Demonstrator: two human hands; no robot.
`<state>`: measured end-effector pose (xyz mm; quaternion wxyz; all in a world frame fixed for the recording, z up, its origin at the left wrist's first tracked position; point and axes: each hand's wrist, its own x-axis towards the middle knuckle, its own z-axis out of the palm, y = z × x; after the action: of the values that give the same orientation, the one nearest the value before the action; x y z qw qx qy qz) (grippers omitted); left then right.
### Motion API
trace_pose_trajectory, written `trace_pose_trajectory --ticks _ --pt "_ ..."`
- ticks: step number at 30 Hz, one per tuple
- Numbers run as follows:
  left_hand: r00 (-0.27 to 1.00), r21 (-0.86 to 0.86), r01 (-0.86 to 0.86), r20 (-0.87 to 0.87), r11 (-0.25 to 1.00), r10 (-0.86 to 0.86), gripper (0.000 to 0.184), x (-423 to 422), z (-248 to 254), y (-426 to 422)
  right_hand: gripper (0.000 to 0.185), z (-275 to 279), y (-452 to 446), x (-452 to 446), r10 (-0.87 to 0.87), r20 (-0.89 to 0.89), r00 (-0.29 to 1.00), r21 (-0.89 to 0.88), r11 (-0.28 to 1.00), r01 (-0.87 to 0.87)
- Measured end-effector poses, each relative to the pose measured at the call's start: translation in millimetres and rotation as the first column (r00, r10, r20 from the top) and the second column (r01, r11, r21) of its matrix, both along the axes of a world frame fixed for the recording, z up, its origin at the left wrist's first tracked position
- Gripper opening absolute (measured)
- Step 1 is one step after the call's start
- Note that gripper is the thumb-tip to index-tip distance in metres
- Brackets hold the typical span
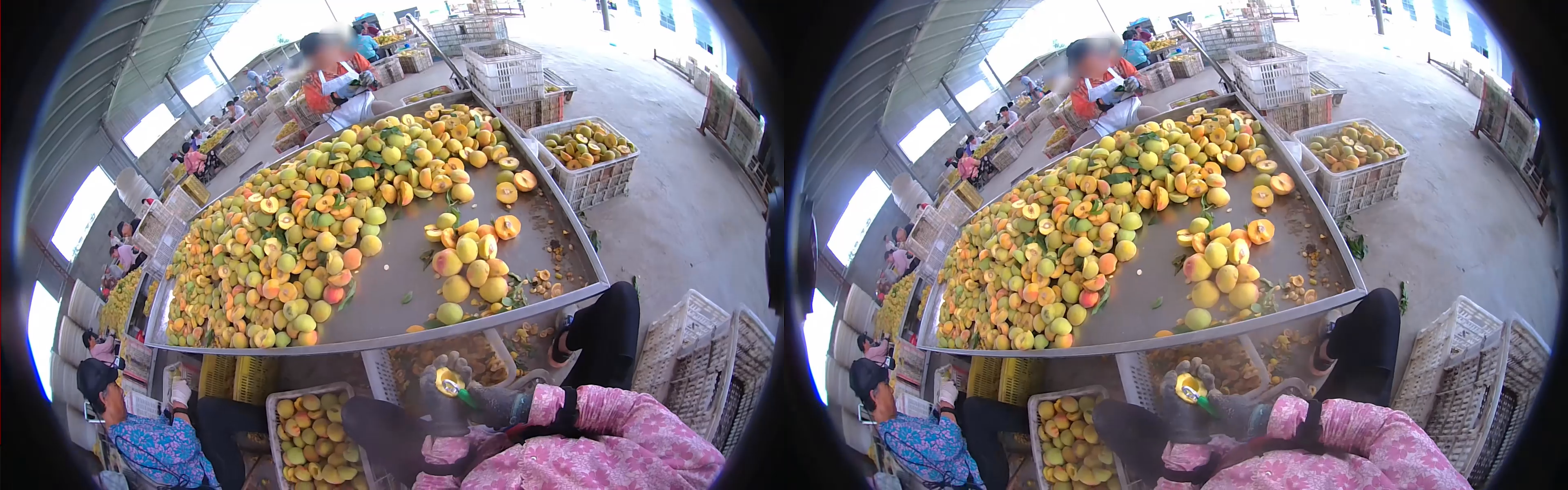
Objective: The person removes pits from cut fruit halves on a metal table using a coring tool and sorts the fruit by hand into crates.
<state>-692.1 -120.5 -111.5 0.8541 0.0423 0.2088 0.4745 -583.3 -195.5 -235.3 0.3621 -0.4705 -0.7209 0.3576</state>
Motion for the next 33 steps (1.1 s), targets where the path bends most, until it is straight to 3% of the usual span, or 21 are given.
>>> trace_pose_trajectory --ticks 1,4,8,10,11,14,16,18,19,20,21,23,24,25,26,27,28,30,31,32,33 --pt "0.993 -0.037 -0.028 -0.117 0.999 0.023 0.025 2.5 1.1 1.0 0.024 0.7 5.7 -0.3 0.058 0.188 0.98 -0.03 0.998 -0.053" --pt "0.997 -0.041 -0.001 -0.073 0.999 -0.001 0.031 -0.5 -17.0 -3.4 0.025 57.6 -3.0 -4.9 0.003 -0.262 0.965 -0.136 0.99 -0.04" --pt "0.976 -0.151 0.197 0.121 0.969 -0.18 0.036 -3.9 -44.8 -5.2 0.023 38.5 -9.1 6.5 0.12 -0.353 0.928 -0.39 0.883 -0.262" --pt "0.94 -0.141 0.327 0.154 0.935 -0.305 0.034 -8.0 -44.0 -4.2 0.02 79.6 -13.5 12.0 -0.008 -0.507 0.862 -0.483 0.831 -0.276" --pt "0.945 -0.138 0.311 0.153 0.94 -0.29 0.034 -9.0 -42.1 -3.5 0.023 72.2 -11.7 20.4 -0.029 -0.68 0.733 -0.554 0.675 -0.487" --pt "0.964 -0.334 0.233 0.2 0.913 -0.173 0.033 -17.3 -30.1 3.1 0.027 134.8 -2.4 6.8 0.196 -0.62 0.76 -0.561 0.566 -0.604" --pt "0.99 -0.085 0.055 -0.123 0.995 -0.065 0.033 -31.8 -13.0 15.6 0.027 134.7 4.9 2.1 0.194 -0.63 0.752 -0.505 0.633 -0.586" --pt "0.996 0.002 -0.061 -0.068 0.998 0.061 0.033 -76.5 10.0 26.9 0.028 127.0 14.4 19.9 -0.197 -0.475 0.858 -0.805 0.491 -0.334" --pt "0.974 0.052 -0.185 -0.123 0.981 0.19 0.032 -100.9 30.8 29.4 0.023 124.3 16.2 24.9 -0.226 -0.334 0.915 -0.852 0.488 -0.191" --pt "0.857 0.216 -0.282 -0.381 0.935 0.347 0.032 -125.2 51.3 31.3 0.018 118.8 16.5 30.5 -0.255 -0.184 0.949 -0.876 0.481 -0.041" --pt "0.828 0.165 -0.423 -0.328 0.891 0.454 0.034 -158.4 29.4 45.5 0.018 103.4 15.5 37.9 -0.243 -0.181 0.953 -0.876 0.48 -0.044" --pt "0.698 0.5 -0.401 -0.377 0.768 0.61 0.038 -229.1 -0.5 70.7 0.015 60.6 8.5 52.7 0.094 -0.068 0.993 -0.693 0.712 -0.115" --pt "0.46 0.495 -0.522 -0.522 0.694 0.718 0.034 -241.7 2.1 71.6 0.015 41.0 4.9 57.3 0.096 -0.064 0.993 -0.694 0.711 -0.114" --pt "0.278 0.627 -0.398 -0.613 0.67 0.739 0.032 -270.1 -14.0 84.0 0.016 23.1 2.2 59.5 -0.056 -0.283 0.957 -0.834 0.507 -0.217" --pt "0.282 0.627 -0.397 -0.611 0.67 0.739 0.032 -294.2 -38.3 95.5 0.017 11.7 3.9 59.5 -0.258 -0.438 0.861 -0.885 0.291 -0.363" --pt "-0.203 0.767 -0.079 -0.638 0.637 0.743 0.03 -315.9 -66.1 106.1 0.018 32.3 -2.0 45.9 0.147 -0.136 0.98 -0.669 0.716 -0.201" --pt "-0.617 0.711 0.265 -0.395 0.652 0.681 0.029 -327.8 -82.4 118.1 0.018 25.7 1.4 46.8 0.14 -0.131 0.981 -0.67 0.717 -0.192" --pt "-0.213 0.645 -0.092 -0.757 0.758 0.618 0.042 -339.8 -116.5 143.7 0.014 2.5 2.5 52.7 -0.494 -0.411 0.766 -0.907 0.139 -0.397" --pt "-0.634 0.466 0.22 -0.599 0.857 0.489 0.037 -364.7 -171.7 156.0 0.014 -4.6 2.3 51.7 -0.513 -0.398 0.761 -0.913 0.143 -0.381" --pt "-0.88 0.148 0.397 -0.217 0.906 0.422 0.033 -374.5 -219.4 171.0 0.013 -10.5 2.1 53.6 -0.406 -0.336 0.85 -0.94 0.196 -0.279" --pt "-0.9 0.173 0.313 -0.261 0.934 0.349 0.035 -345.9 -197.2 172.0 0.012 -5.8 3.5 53.4 -0.307 -0.248 0.919 -0.951 0.259 -0.171"
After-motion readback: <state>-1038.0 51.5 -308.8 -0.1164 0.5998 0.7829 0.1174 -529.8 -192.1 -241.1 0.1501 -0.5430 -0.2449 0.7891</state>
